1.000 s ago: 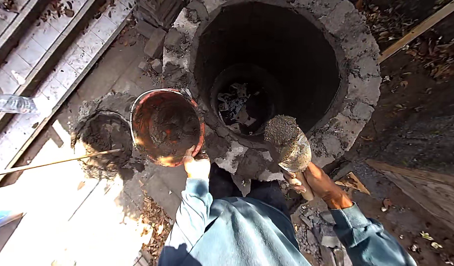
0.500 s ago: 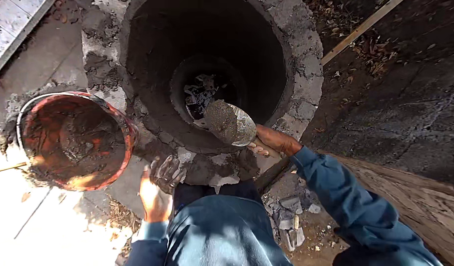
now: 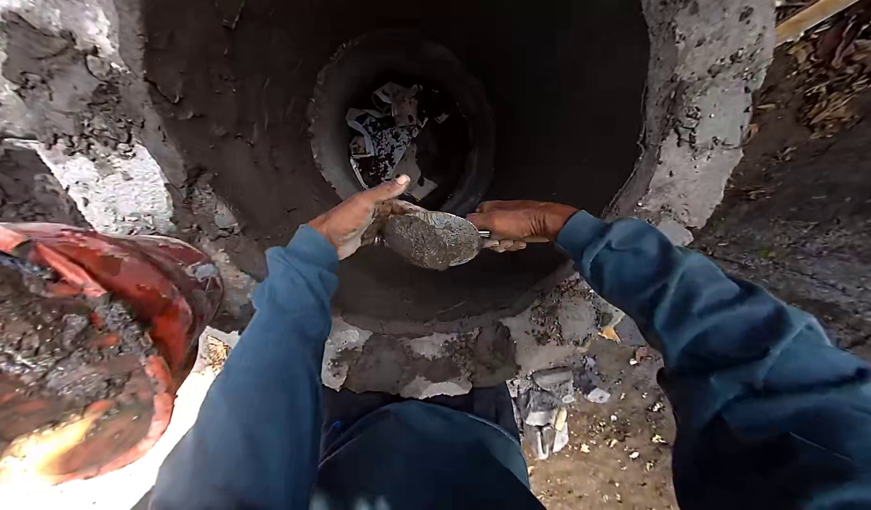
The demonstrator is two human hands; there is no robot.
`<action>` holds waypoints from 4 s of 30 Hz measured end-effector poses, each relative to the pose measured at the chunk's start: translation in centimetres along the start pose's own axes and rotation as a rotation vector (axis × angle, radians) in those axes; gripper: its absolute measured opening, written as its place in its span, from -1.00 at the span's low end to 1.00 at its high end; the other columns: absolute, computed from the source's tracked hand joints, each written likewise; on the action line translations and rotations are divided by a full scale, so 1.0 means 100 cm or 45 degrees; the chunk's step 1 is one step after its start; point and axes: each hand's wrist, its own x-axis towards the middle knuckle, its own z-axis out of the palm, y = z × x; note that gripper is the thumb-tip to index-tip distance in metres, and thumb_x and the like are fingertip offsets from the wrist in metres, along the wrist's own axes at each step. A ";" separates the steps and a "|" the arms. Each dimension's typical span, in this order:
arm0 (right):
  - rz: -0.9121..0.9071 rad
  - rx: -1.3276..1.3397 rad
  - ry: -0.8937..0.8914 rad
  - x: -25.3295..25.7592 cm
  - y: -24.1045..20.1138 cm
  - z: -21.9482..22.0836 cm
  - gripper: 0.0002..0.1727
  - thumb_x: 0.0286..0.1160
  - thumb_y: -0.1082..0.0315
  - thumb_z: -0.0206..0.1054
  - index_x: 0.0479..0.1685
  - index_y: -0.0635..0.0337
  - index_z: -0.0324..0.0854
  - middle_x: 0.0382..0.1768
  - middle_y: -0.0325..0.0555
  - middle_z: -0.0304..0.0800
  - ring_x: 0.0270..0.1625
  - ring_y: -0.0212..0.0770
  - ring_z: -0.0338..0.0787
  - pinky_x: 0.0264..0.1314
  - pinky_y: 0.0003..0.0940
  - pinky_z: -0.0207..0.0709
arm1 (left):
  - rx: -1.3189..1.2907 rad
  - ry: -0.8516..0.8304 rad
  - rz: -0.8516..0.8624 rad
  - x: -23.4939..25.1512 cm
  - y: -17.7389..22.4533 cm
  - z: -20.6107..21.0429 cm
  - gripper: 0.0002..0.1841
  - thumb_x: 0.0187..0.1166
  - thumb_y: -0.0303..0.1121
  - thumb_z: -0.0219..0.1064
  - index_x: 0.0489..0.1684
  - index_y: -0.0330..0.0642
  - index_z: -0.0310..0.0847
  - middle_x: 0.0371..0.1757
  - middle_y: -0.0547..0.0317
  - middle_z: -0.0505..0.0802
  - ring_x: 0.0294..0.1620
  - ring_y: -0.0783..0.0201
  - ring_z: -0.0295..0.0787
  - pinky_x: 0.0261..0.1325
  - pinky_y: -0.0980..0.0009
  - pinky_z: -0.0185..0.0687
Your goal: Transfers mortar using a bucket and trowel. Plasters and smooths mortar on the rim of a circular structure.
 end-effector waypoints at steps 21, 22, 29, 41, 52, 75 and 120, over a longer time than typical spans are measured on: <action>0.307 -0.203 -0.104 0.261 0.085 -0.006 -0.29 0.87 -0.19 -0.14 -0.31 0.28 0.62 -0.51 -0.04 0.52 -0.49 -0.15 0.50 -0.36 -0.13 0.37 | 0.849 -0.355 -0.565 0.237 -0.104 -0.050 -0.37 0.90 0.00 -0.13 0.62 -0.41 0.38 0.69 -0.33 0.44 0.78 -0.15 0.23 0.78 -0.14 0.00; 0.312 -0.224 -0.108 0.270 0.088 -0.003 -0.27 0.87 -0.20 -0.16 -0.26 0.29 0.62 -0.46 0.01 0.56 -0.44 -0.10 0.55 -0.31 -0.08 0.42 | 0.869 -0.369 -0.590 0.244 -0.111 -0.052 -0.37 0.91 0.00 -0.14 0.63 -0.39 0.37 0.71 -0.31 0.43 0.79 -0.15 0.22 0.78 -0.14 -0.01; 0.226 -0.435 0.045 0.307 0.098 0.038 -0.32 0.80 -0.21 0.00 -0.07 0.24 0.81 0.11 0.25 0.84 0.33 0.28 0.75 0.35 0.41 0.49 | 1.044 -0.390 -0.773 0.254 -0.155 -0.063 -0.22 0.87 0.17 -0.28 0.55 -0.43 0.46 0.62 -0.37 0.52 0.72 -0.23 0.33 0.72 -0.24 0.07; 0.543 -0.258 0.070 0.300 0.037 0.084 -0.53 0.93 0.16 -0.13 0.54 0.19 0.49 0.44 0.25 0.68 0.53 0.23 0.66 0.47 0.23 0.52 | 1.291 -0.433 -0.806 0.266 -0.180 -0.064 -0.23 0.88 0.12 -0.33 0.57 -0.45 0.42 0.60 -0.40 0.54 0.69 -0.25 0.38 0.68 -0.24 0.17; 0.695 -0.273 -0.075 0.290 0.008 0.079 -0.58 0.85 0.40 -0.06 0.49 0.38 0.51 0.51 0.30 0.59 0.55 0.21 0.63 0.44 0.17 0.55 | 1.653 -0.686 -0.624 0.265 -0.207 -0.053 -0.41 0.87 -0.17 -0.11 0.82 -0.26 0.14 0.87 -0.10 0.19 0.90 -0.13 -0.04 0.84 -0.16 -0.14; 0.458 -0.621 -0.421 0.199 -0.025 0.051 -0.62 0.77 0.41 0.12 0.33 0.60 0.52 0.44 0.50 0.54 0.54 0.39 0.58 0.48 0.32 0.47 | 1.726 -0.693 -0.567 0.250 -0.201 -0.054 -0.35 0.87 -0.04 -0.21 0.89 -0.19 -0.01 0.92 -0.03 0.06 0.92 -0.15 -0.14 0.85 -0.18 -0.18; 0.055 -0.202 -0.288 0.205 0.008 0.058 -0.52 0.91 0.11 -0.02 0.11 0.41 0.61 -0.06 0.29 0.70 -0.02 0.17 0.74 0.06 0.19 0.55 | 1.248 0.172 -0.511 0.108 -0.026 -0.045 -0.53 0.84 -0.07 0.05 0.32 -0.24 0.69 0.28 -0.26 0.79 0.42 -0.23 0.65 0.46 -0.25 0.44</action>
